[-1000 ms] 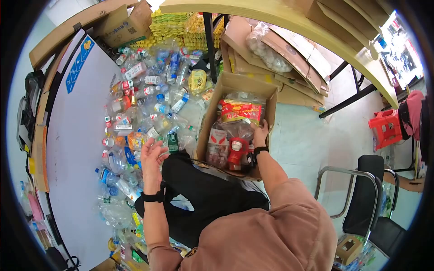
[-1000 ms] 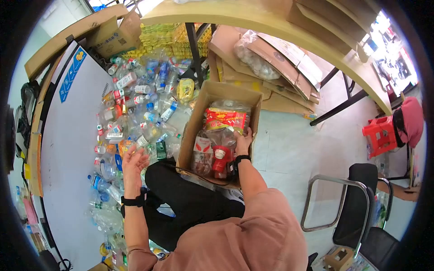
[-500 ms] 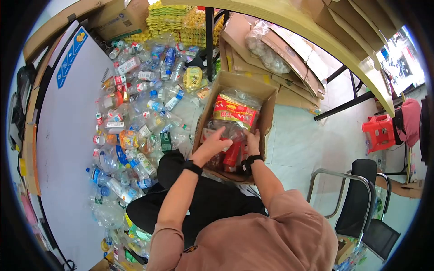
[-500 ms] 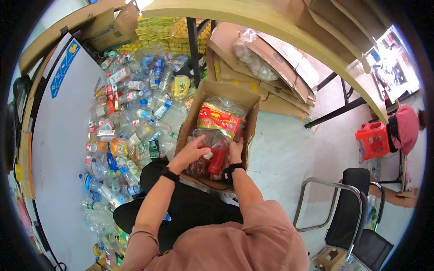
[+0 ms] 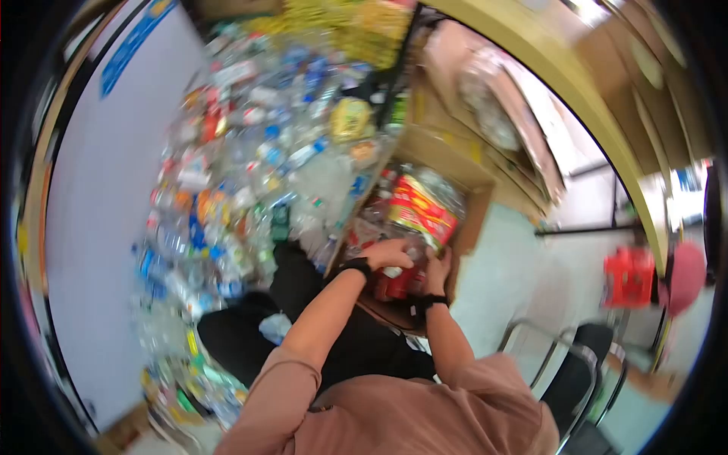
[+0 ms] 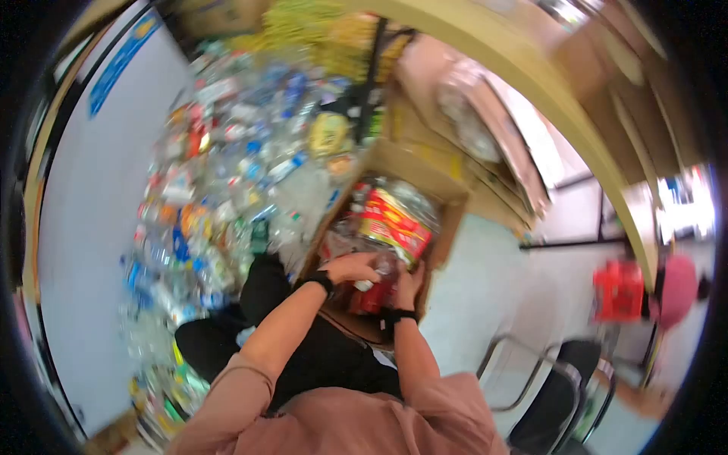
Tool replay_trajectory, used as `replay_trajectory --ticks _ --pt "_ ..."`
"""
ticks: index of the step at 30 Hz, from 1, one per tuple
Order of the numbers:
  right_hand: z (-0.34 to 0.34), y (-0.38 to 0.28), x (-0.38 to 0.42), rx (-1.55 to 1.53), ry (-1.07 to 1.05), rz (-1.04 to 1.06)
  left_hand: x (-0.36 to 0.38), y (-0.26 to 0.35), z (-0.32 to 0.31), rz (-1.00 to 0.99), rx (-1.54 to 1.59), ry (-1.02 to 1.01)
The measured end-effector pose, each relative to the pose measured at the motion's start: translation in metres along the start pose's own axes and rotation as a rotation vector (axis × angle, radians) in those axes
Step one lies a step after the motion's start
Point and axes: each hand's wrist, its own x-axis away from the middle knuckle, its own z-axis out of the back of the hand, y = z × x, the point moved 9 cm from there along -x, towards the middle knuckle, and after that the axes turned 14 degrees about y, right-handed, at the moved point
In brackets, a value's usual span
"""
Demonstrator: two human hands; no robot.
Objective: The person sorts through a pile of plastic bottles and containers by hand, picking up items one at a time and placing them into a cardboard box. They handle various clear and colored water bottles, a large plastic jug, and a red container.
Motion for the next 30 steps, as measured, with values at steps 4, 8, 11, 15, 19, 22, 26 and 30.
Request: replay_trajectory --ticks 4,8,11,15,19,22,26,30 --pt "-0.007 -0.005 -0.006 0.073 -0.096 -0.127 -0.002 0.011 -0.010 0.009 -0.180 -0.082" --pt "-0.019 -0.008 -0.006 0.147 -0.215 -0.175 0.008 0.031 0.013 0.002 -0.082 0.043" --pt "-0.022 -0.032 0.017 0.204 -0.184 -0.208 0.044 0.081 0.087 -0.184 0.229 0.354" --pt "-0.026 -0.067 0.043 0.329 -0.275 -0.121 0.134 0.089 0.184 -0.334 0.661 0.608" --pt "-0.032 -0.115 0.074 0.210 -0.191 0.002 0.277 0.052 0.287 -0.302 0.499 0.965" --pt "-0.040 -0.139 0.065 0.284 -0.246 0.251 0.403 0.018 0.342 -0.205 0.365 1.293" --pt "-0.082 -0.193 0.113 0.192 -0.399 0.486 0.523 -0.024 0.357 -0.120 0.308 1.558" --pt "-0.178 -0.245 0.279 0.052 -0.844 0.427 0.574 -0.082 0.345 -0.039 0.329 1.848"
